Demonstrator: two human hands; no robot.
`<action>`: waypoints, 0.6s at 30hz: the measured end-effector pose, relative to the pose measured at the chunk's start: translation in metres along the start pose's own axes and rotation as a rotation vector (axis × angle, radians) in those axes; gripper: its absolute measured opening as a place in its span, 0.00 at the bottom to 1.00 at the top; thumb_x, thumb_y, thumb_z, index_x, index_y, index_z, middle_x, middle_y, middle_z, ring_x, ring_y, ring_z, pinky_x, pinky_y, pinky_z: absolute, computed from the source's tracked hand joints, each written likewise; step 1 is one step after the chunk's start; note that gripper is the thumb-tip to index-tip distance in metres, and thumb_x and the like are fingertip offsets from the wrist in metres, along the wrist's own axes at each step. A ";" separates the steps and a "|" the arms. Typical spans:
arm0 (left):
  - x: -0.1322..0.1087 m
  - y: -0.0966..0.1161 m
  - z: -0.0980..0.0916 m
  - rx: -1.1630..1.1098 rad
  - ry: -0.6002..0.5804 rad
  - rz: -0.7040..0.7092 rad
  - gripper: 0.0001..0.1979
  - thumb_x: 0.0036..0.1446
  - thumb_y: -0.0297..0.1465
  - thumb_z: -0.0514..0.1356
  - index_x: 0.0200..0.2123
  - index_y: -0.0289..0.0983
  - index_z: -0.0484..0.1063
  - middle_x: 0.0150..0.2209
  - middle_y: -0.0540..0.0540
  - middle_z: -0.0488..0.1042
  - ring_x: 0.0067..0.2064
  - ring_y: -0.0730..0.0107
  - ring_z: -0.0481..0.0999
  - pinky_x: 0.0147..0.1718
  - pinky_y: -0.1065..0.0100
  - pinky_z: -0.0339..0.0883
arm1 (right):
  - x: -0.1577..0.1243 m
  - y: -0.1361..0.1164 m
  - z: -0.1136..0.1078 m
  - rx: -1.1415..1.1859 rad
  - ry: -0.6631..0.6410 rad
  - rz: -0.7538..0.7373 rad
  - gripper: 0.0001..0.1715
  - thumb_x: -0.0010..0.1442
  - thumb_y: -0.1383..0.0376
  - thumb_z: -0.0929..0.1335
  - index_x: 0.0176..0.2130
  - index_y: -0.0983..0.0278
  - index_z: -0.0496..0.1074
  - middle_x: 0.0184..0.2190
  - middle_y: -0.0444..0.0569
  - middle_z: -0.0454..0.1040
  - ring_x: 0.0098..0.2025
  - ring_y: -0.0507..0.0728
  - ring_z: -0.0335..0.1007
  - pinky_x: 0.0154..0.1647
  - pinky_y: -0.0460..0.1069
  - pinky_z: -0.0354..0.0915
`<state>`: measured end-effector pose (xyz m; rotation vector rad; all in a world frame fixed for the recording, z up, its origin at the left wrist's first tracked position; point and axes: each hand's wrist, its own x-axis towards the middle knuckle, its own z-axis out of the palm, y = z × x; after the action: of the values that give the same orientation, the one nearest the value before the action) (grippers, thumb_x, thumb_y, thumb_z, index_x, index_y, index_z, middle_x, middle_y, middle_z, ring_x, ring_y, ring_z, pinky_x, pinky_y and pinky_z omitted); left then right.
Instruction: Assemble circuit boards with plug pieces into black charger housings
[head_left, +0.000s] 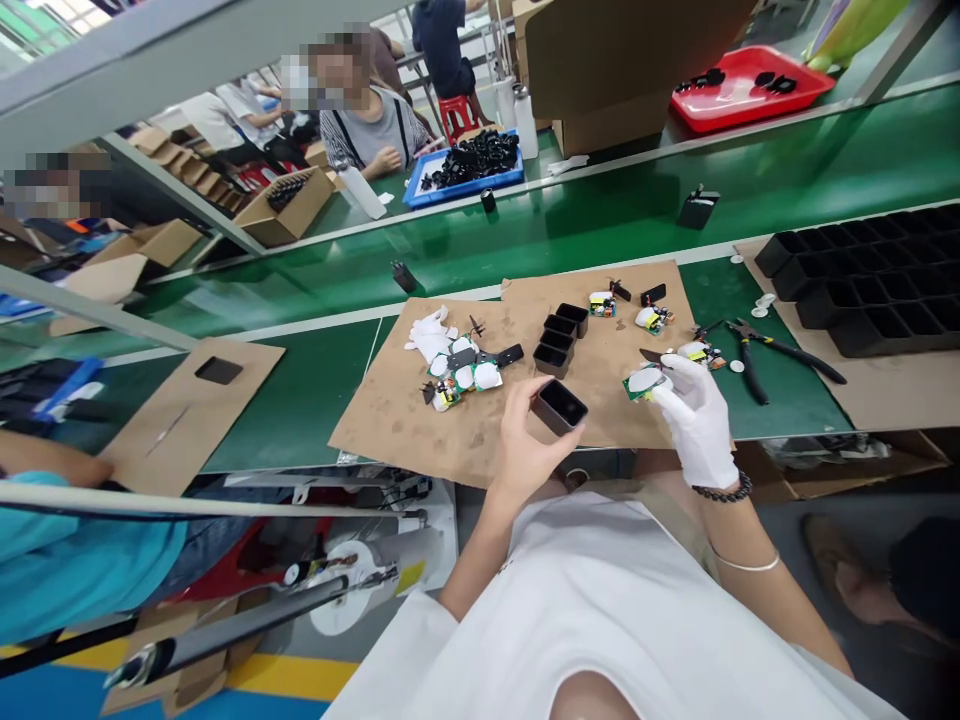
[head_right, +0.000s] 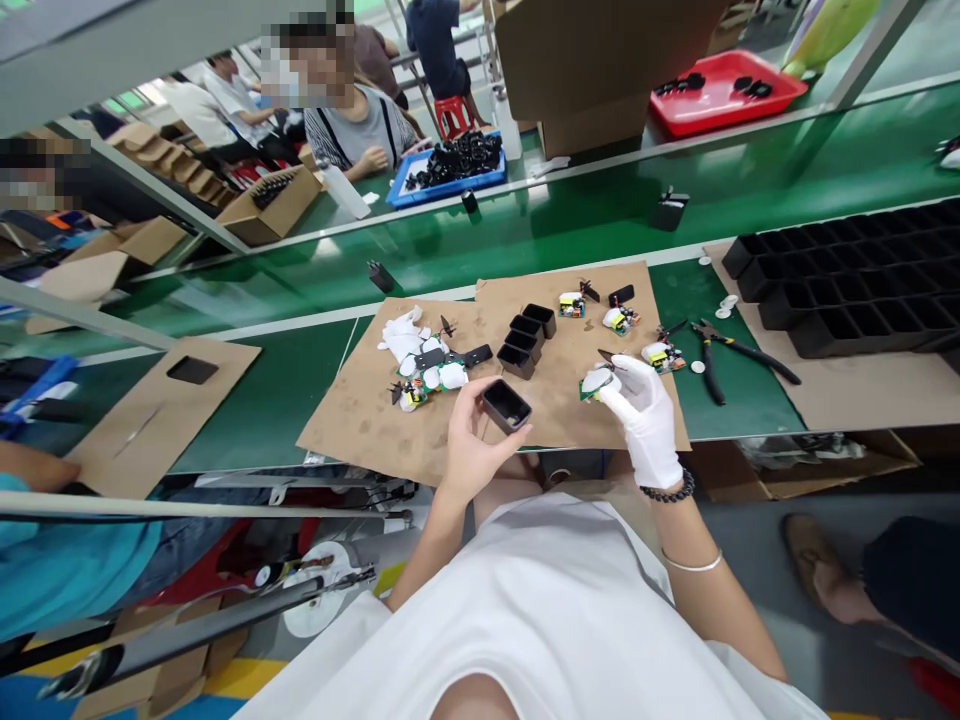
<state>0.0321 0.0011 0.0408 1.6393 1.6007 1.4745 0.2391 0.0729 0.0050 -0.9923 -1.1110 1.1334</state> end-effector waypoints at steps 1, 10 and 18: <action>-0.001 0.003 0.000 -0.021 -0.004 -0.015 0.29 0.47 0.33 0.71 0.52 0.39 0.68 0.50 0.43 0.72 0.52 0.61 0.74 0.53 0.61 0.69 | -0.004 -0.011 0.005 0.088 -0.022 0.050 0.24 0.53 0.59 0.76 0.49 0.56 0.72 0.48 0.47 0.77 0.49 0.58 0.77 0.53 0.55 0.73; -0.004 0.020 0.004 -0.242 -0.034 -0.147 0.20 0.47 0.35 0.72 0.40 0.39 0.68 0.37 0.50 0.71 0.39 0.71 0.73 0.39 0.71 0.69 | -0.016 -0.051 0.023 0.598 -0.205 0.424 0.15 0.56 0.53 0.73 0.44 0.52 0.77 0.44 0.40 0.79 0.49 0.52 0.76 0.57 0.50 0.72; -0.007 0.025 0.008 -0.275 -0.083 -0.162 0.18 0.49 0.31 0.70 0.41 0.39 0.68 0.39 0.49 0.72 0.40 0.71 0.75 0.39 0.72 0.71 | -0.017 -0.048 0.020 0.588 -0.179 0.429 0.13 0.59 0.54 0.70 0.45 0.51 0.75 0.46 0.40 0.79 0.53 0.54 0.75 0.64 0.58 0.66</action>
<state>0.0519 -0.0085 0.0564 1.3665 1.3808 1.4490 0.2268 0.0495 0.0522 -0.6788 -0.6379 1.7960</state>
